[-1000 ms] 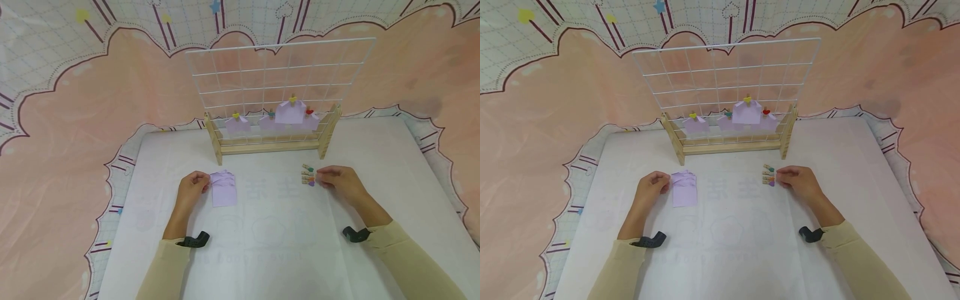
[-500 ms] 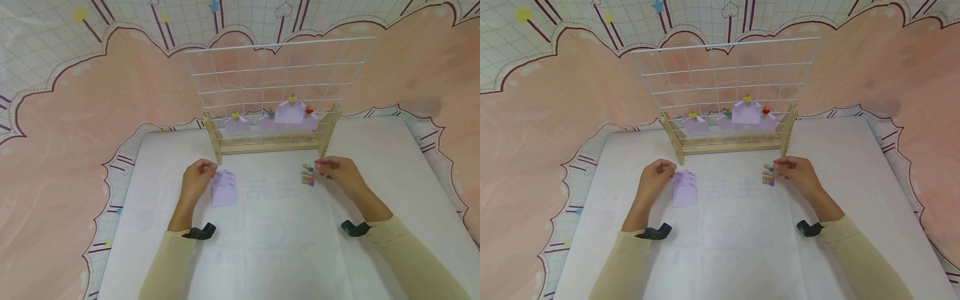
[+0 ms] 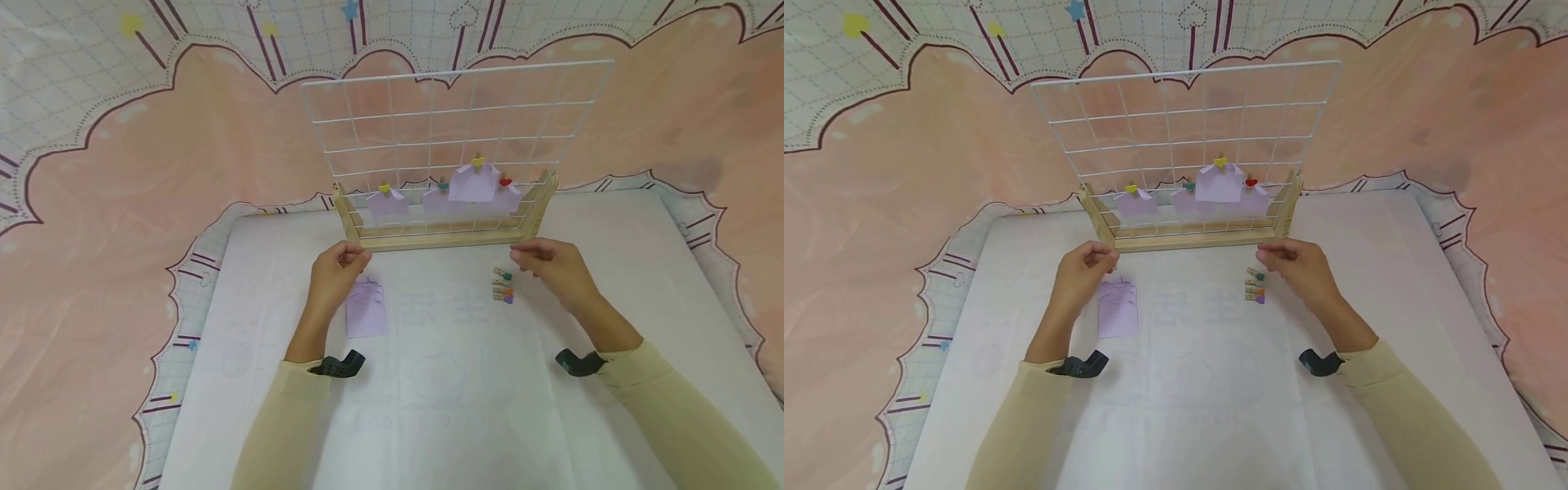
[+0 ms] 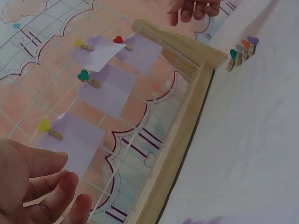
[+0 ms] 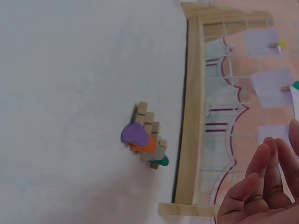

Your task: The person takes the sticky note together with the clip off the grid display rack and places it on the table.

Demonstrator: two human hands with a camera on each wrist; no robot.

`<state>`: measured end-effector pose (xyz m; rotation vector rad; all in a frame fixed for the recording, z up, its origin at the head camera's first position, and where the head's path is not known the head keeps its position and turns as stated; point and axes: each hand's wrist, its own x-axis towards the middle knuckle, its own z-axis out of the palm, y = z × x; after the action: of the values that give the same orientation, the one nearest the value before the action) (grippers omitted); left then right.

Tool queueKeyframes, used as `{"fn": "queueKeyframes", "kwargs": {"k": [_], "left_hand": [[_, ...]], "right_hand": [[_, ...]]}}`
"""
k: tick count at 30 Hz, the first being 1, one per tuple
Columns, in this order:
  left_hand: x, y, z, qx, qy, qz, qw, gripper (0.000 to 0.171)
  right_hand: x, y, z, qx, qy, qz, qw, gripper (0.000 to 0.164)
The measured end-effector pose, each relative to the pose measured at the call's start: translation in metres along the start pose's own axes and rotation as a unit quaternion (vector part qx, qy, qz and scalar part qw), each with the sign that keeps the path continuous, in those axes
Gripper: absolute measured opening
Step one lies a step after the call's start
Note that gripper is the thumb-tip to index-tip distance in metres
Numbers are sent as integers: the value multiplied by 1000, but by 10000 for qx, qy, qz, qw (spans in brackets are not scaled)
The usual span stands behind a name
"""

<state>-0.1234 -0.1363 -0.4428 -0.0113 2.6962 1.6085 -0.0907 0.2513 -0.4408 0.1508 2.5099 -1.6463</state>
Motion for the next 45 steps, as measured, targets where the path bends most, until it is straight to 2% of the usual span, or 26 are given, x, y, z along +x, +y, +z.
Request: {"fn": "queueKeyframes", "kwargs": {"k": [5, 15, 21, 30, 45], "left_hand": [[4, 11, 5, -28, -67, 113, 9999, 20], [11, 25, 13, -83, -208, 291, 9993, 21], [14, 31, 17, 63, -290, 408, 9987, 22], [18, 36, 22, 33, -354, 522, 9980, 19], [23, 47, 27, 32, -421, 664, 9969, 19]], "right_hand": [[1, -7, 0, -74, 34, -44, 10000, 45], [5, -15, 2, 6, 135, -404, 9991, 42], [8, -21, 3, 106, 206, -517, 9984, 42], [12, -31, 5, 152, 254, -409, 9987, 44], [24, -43, 5, 182, 429, -858, 9952, 38]]}}
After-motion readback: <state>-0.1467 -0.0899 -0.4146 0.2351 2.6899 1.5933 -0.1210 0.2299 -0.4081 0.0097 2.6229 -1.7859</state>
